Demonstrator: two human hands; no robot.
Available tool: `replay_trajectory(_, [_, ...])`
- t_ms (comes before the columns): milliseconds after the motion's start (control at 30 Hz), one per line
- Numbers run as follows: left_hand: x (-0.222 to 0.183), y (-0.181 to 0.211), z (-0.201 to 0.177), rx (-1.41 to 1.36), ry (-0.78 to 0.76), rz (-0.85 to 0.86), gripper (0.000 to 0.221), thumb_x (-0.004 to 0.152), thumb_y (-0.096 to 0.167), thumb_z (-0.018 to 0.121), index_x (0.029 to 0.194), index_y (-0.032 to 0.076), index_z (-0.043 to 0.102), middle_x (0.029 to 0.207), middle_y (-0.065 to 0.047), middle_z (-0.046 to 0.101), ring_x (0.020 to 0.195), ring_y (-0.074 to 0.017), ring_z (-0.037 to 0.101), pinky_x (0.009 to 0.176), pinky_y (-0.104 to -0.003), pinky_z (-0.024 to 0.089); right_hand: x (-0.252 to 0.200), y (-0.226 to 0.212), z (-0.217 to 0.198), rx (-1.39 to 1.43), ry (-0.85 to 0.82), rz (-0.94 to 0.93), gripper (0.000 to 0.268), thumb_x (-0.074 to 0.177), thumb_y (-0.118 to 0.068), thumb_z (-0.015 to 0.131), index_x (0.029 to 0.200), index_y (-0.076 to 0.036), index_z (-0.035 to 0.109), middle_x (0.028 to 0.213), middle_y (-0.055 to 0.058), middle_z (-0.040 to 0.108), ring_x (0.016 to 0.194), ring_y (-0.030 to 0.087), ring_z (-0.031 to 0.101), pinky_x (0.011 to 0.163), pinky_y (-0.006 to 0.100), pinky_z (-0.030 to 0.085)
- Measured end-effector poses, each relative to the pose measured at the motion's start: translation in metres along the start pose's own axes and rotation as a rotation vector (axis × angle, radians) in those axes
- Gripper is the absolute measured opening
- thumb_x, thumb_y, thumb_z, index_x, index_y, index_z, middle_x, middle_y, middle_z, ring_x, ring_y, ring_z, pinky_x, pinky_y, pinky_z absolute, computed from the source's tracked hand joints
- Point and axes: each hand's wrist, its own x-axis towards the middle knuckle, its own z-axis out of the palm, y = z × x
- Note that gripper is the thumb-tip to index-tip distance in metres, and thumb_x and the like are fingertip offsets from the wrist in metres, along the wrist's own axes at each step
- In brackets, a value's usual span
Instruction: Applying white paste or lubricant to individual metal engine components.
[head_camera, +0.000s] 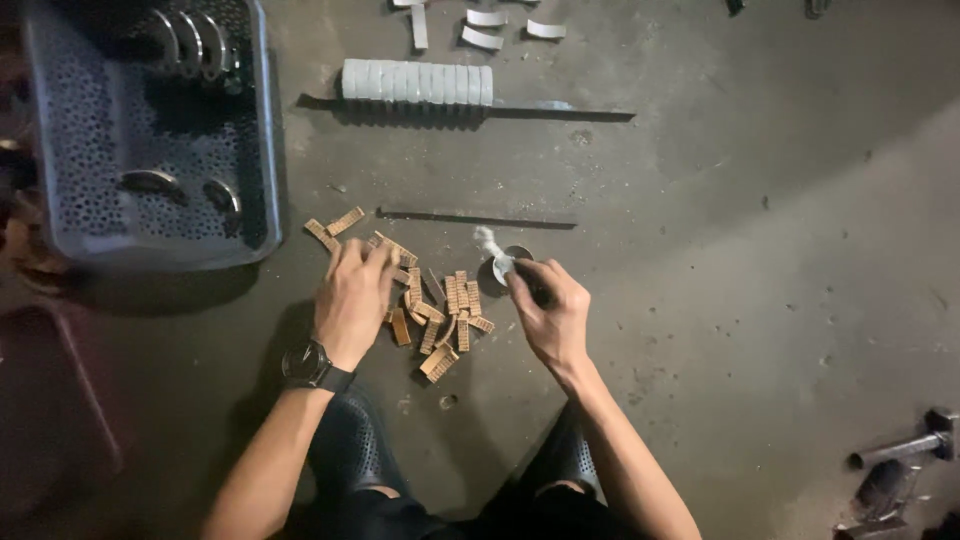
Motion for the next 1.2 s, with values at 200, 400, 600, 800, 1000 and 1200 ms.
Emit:
replay_trajectory(200, [0.017, 0.039, -0.014, -0.607, 0.236, 0.035, 0.024, 0.092, 0.011, 0.076, 0.112, 0.004, 0.066, 0.099, -0.010, 0.078, 0.085, -0.0171, 0.077, 0.078, -0.035, 0.064, 0.008, -0.020, -0.020, 0.458, -0.143, 0.474, 0.020, 0.100, -0.016, 0.064, 0.100, 0.000, 0.076, 0.070, 0.002, 0.070, 0.056, 0.006, 0.056, 0.047, 0.023, 0.045])
replay_trajectory(400, [0.013, 0.076, -0.004, -0.817, 0.403, 0.123, 0.025, 0.093, 0.008, 0.078, 0.112, 0.004, 0.064, 0.106, -0.012, 0.077, 0.095, -0.0185, 0.077, 0.082, -0.032, 0.066, 0.017, -0.033, -0.031, 0.540, -0.281, 0.566, 0.022, 0.098, -0.018, 0.067, 0.096, 0.000, 0.079, 0.061, 0.003, 0.067, 0.048, 0.006, 0.052, 0.040, 0.025, 0.037])
replay_trajectory(600, [0.007, 0.094, -0.017, -0.899, 0.440, 0.111, 0.026, 0.090, 0.003, 0.080, 0.106, 0.003, 0.060, 0.113, -0.016, 0.074, 0.100, -0.0211, 0.076, 0.086, -0.033, 0.065, 0.022, -0.019, -0.019, 0.453, -0.380, 0.644, 0.022, 0.096, -0.021, 0.068, 0.097, -0.003, 0.081, 0.063, 0.004, 0.067, 0.048, 0.007, 0.053, 0.041, 0.025, 0.040])
replay_trajectory(800, [0.005, 0.081, -0.001, -0.726, 0.502, 0.120, 0.030, 0.086, 0.004, 0.083, 0.104, 0.003, 0.059, 0.109, -0.016, 0.076, 0.094, -0.0205, 0.076, 0.083, -0.034, 0.064, 0.019, -0.018, -0.029, 0.049, -0.179, 0.232, 0.018, 0.099, -0.017, 0.066, 0.095, -0.004, 0.079, 0.065, 0.005, 0.073, 0.051, 0.008, 0.061, 0.042, 0.026, 0.046])
replay_trajectory(1000, [0.003, 0.087, 0.000, -0.726, 0.501, 0.209, 0.026, 0.092, 0.007, 0.080, 0.102, 0.007, 0.056, 0.115, -0.018, 0.074, 0.100, -0.0239, 0.077, 0.084, -0.034, 0.067, 0.013, -0.035, -0.025, 0.020, -0.171, -0.003, 0.015, 0.098, -0.011, 0.067, 0.099, 0.001, 0.076, 0.072, 0.010, 0.074, 0.052, 0.009, 0.064, 0.044, 0.026, 0.050])
replay_trajectory(1200, [-0.001, 0.086, 0.003, -0.714, 0.455, 0.254, 0.027, 0.091, 0.012, 0.081, 0.098, 0.005, 0.055, 0.112, -0.020, 0.073, 0.100, -0.0281, 0.076, 0.082, -0.036, 0.066, 0.020, -0.028, -0.020, -0.017, -0.162, 0.111, 0.017, 0.098, -0.012, 0.067, 0.100, 0.001, 0.078, 0.066, 0.011, 0.073, 0.046, 0.011, 0.061, 0.039, 0.028, 0.046])
